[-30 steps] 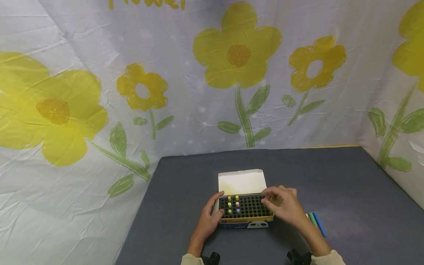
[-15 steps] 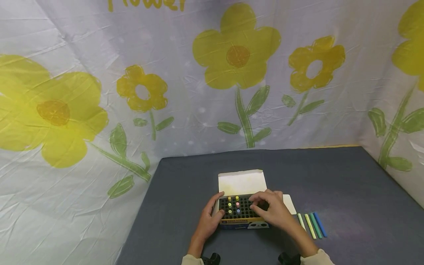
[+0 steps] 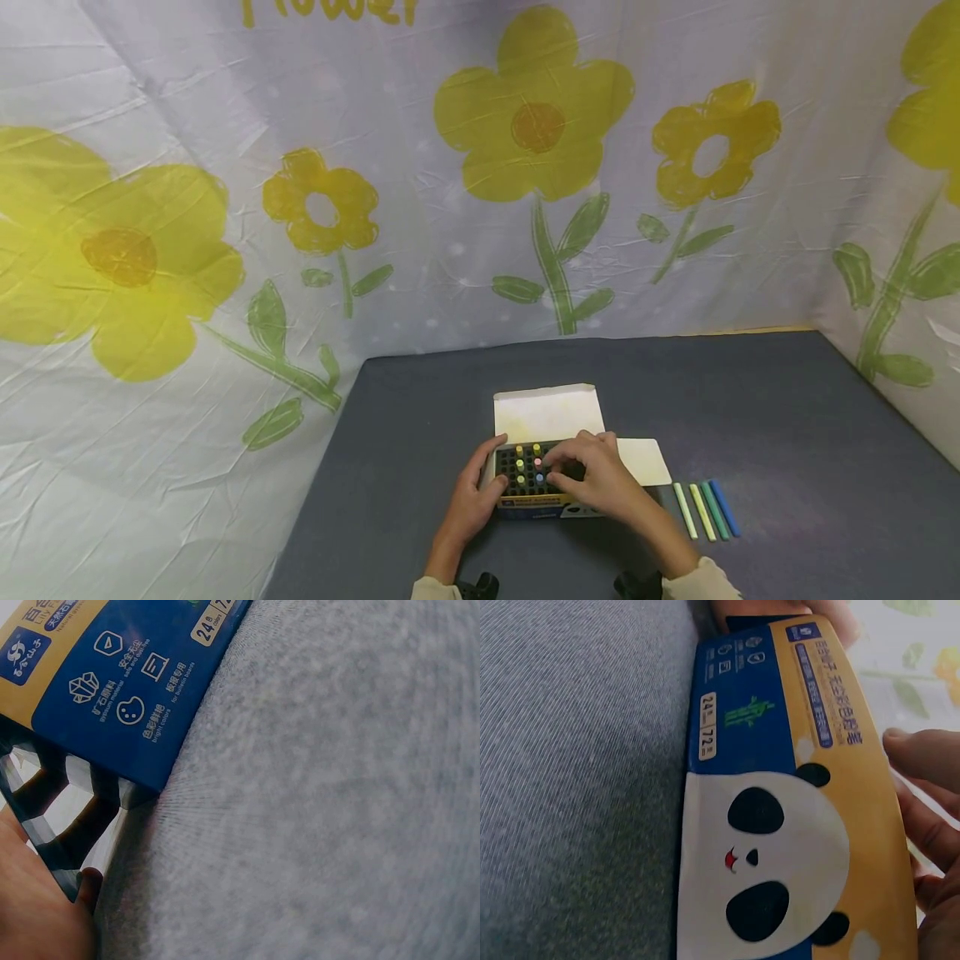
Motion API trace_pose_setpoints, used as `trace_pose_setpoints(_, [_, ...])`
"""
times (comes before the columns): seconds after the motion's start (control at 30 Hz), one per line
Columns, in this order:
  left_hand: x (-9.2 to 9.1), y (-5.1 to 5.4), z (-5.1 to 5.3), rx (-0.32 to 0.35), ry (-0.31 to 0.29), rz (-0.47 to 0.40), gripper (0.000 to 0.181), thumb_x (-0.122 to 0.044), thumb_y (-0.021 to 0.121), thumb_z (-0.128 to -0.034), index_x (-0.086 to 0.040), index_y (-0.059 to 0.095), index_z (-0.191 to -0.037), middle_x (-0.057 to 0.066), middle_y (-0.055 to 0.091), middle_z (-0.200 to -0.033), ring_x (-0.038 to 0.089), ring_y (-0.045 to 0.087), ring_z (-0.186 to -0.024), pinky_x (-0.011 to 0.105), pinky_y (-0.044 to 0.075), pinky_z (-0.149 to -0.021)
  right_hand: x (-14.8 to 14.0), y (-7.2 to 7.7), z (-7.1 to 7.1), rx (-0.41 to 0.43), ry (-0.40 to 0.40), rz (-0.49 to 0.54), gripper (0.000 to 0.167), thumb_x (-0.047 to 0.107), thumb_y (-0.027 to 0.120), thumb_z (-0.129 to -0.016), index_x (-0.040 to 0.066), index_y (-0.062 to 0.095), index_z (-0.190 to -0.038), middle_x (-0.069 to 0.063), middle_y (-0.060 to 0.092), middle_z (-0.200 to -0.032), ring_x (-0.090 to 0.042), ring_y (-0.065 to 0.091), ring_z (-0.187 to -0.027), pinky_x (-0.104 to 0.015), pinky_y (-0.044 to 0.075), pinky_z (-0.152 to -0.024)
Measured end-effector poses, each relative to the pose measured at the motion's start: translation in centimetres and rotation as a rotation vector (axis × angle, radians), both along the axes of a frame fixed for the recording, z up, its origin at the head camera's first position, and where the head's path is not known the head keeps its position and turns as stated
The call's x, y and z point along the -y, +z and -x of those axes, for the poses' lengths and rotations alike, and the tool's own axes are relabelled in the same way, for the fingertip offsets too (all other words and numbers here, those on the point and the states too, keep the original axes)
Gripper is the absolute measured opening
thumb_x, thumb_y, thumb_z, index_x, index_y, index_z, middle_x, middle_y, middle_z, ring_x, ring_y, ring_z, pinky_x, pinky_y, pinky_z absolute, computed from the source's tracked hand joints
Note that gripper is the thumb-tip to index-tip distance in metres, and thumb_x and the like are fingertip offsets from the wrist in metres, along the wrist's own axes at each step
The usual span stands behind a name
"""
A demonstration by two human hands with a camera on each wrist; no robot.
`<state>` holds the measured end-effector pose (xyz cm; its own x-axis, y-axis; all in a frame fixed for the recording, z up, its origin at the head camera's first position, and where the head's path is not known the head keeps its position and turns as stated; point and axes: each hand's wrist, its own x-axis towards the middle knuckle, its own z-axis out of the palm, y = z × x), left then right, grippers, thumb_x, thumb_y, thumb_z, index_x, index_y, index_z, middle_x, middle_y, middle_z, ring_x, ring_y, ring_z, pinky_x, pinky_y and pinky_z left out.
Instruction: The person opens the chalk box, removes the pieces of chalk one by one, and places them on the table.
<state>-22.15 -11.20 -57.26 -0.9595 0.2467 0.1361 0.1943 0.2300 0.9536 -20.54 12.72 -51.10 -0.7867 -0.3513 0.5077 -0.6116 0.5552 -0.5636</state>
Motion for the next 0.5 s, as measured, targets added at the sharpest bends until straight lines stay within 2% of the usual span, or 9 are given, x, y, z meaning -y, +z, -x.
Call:
trace_pose_setpoints(0.27, [-0.05, 0.05, -0.1, -0.007, 0.005, -0.003, 0.062, -0.003, 0.057, -0.0944, -0.032, 0.049, -0.149, 0.006, 0.051, -0.149, 0.023, 0.056, -0.112, 0.029, 0.05, -0.081, 0.5, 0.11, 0.0, 0.039, 0.034, -0.068, 0.023, 0.013, 0.085, -0.08, 0.02, 0.078, -0.101, 0.012, 0.074, -0.088, -0.004, 0.048, -0.077, -0.037, 0.02, -0.08])
trace_pose_setpoints(0.5, [-0.08, -0.01, -0.05, -0.001, 0.013, 0.008, 0.063, -0.002, 0.057, -0.0938, -0.033, 0.05, -0.148, 0.007, 0.05, -0.152, 0.024, 0.055, -0.117, 0.029, 0.05, -0.085, 0.85, 0.21, -0.02, 0.073, 0.044, -0.092, 0.019, 0.014, 0.083, -0.082, 0.021, 0.08, -0.099, 0.011, 0.075, -0.095, -0.008, 0.052, -0.081, -0.037, 0.022, -0.08])
